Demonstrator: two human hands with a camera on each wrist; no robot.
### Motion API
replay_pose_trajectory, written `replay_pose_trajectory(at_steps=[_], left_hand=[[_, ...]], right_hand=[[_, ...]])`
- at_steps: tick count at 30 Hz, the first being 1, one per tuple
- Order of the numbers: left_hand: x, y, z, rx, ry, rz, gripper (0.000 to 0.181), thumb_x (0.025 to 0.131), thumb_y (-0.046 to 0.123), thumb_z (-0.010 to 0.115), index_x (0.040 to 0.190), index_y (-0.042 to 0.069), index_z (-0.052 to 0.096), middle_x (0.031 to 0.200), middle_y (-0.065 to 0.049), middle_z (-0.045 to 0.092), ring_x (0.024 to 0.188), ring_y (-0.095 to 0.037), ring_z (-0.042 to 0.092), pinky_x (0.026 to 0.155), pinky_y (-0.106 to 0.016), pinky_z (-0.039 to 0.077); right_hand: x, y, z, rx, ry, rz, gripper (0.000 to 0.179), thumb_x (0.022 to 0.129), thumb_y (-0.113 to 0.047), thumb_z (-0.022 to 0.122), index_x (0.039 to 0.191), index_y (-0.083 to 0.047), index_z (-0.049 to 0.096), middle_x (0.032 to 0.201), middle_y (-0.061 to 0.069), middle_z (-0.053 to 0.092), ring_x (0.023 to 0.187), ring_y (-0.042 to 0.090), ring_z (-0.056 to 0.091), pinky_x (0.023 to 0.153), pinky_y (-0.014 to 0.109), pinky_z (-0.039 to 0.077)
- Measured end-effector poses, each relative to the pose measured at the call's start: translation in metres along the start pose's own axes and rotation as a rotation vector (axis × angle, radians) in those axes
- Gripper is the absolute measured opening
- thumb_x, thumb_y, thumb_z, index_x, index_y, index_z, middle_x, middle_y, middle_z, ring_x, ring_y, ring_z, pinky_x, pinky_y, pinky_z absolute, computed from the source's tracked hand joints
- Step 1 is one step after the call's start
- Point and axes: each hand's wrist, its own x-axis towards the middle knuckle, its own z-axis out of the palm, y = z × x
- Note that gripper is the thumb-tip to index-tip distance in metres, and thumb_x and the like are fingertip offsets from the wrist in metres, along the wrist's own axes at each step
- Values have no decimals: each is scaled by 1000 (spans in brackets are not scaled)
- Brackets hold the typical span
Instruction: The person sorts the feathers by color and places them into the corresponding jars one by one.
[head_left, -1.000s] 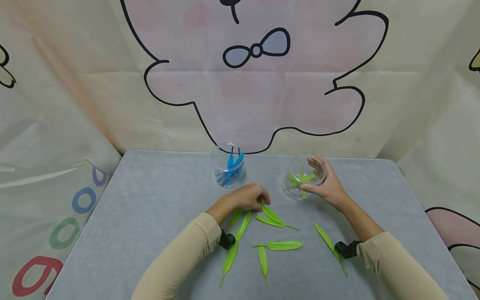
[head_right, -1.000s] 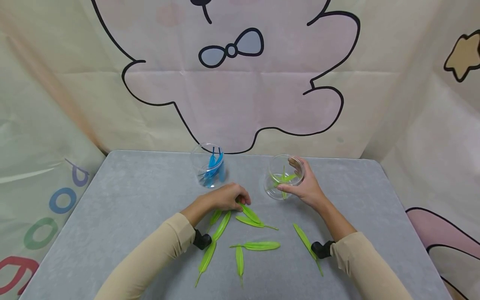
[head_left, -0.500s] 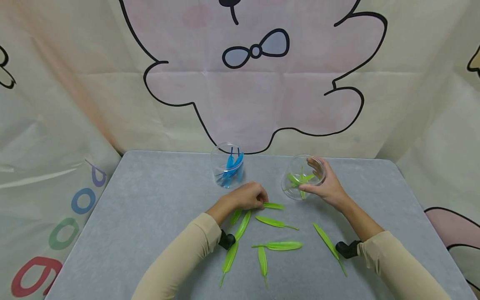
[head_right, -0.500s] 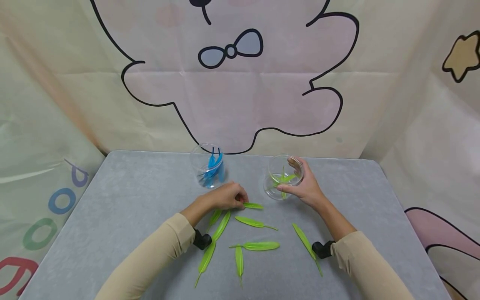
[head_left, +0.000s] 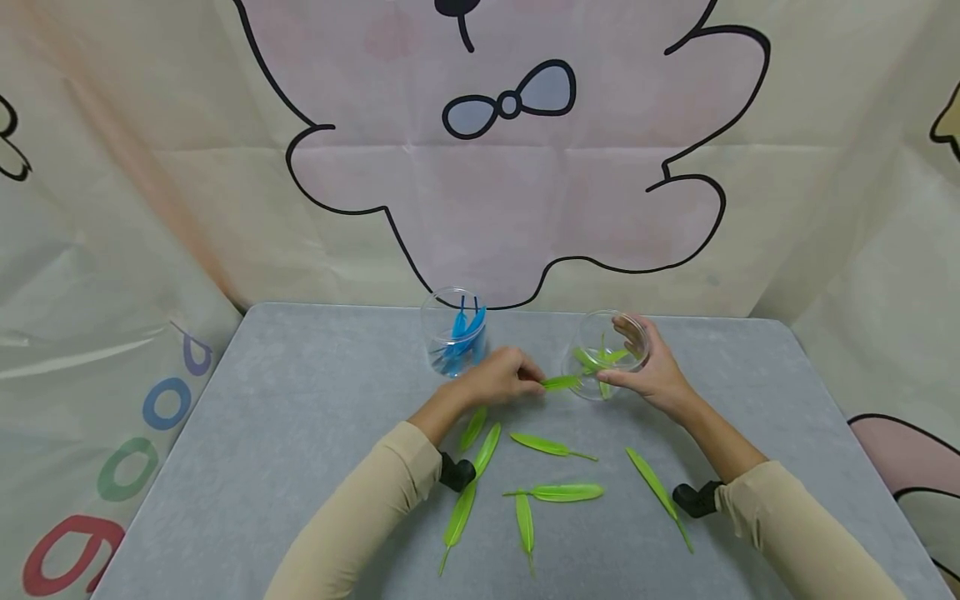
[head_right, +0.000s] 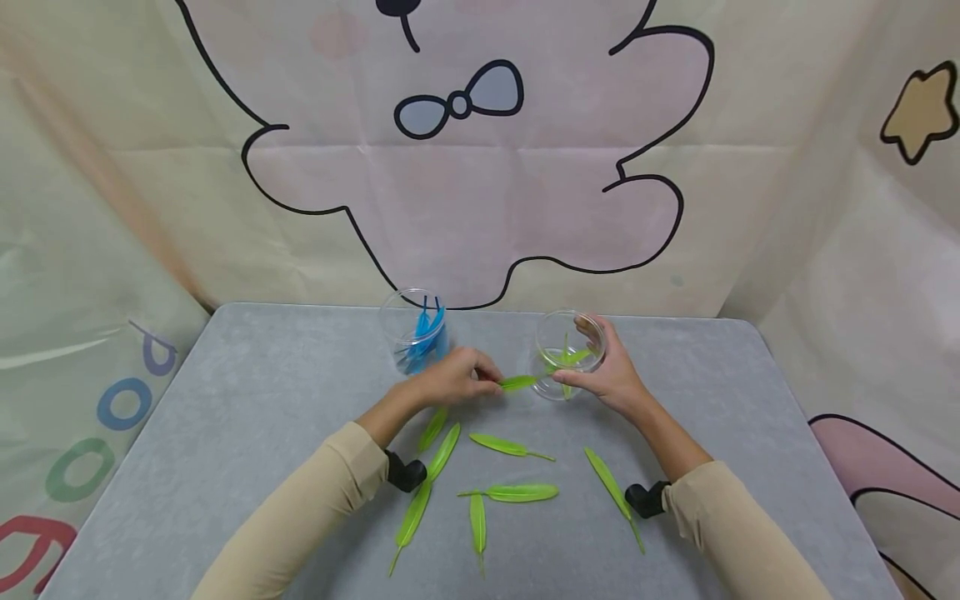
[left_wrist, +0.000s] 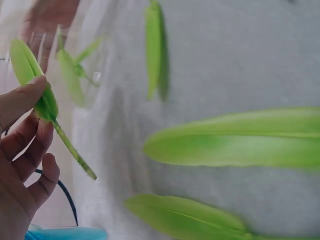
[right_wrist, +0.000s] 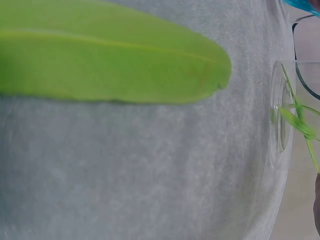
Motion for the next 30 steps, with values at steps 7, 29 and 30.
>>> replay_pose_trajectory(at_steps=[7, 29, 30], left_hand=[[3, 11, -10, 7, 81, 93, 18, 97, 15, 66, 108, 4, 76, 101, -4, 74, 84, -7, 63, 71, -19, 50], [29, 61, -28, -61, 359, 265, 11, 94, 12, 70, 102, 6, 75, 92, -2, 71, 82, -9, 61, 75, -19, 50], [30, 63, -29, -62, 366, 268, 11, 94, 12, 70, 102, 5, 75, 92, -2, 71, 82, -9, 61, 75, -19, 50]], right_hand=[[1, 0, 1, -6, 9, -13, 97, 78, 3, 82, 154, -6, 21, 158, 20, 28, 146, 37, 24, 115, 60, 19], [1, 0, 0, 0, 8, -9, 95, 79, 4, 81, 153, -4, 22, 157, 20, 30, 146, 38, 25, 114, 60, 20], [1, -1, 0, 0, 8, -8, 95, 79, 3, 81, 153, -4, 22, 157, 20, 30, 146, 38, 25, 114, 60, 20]])
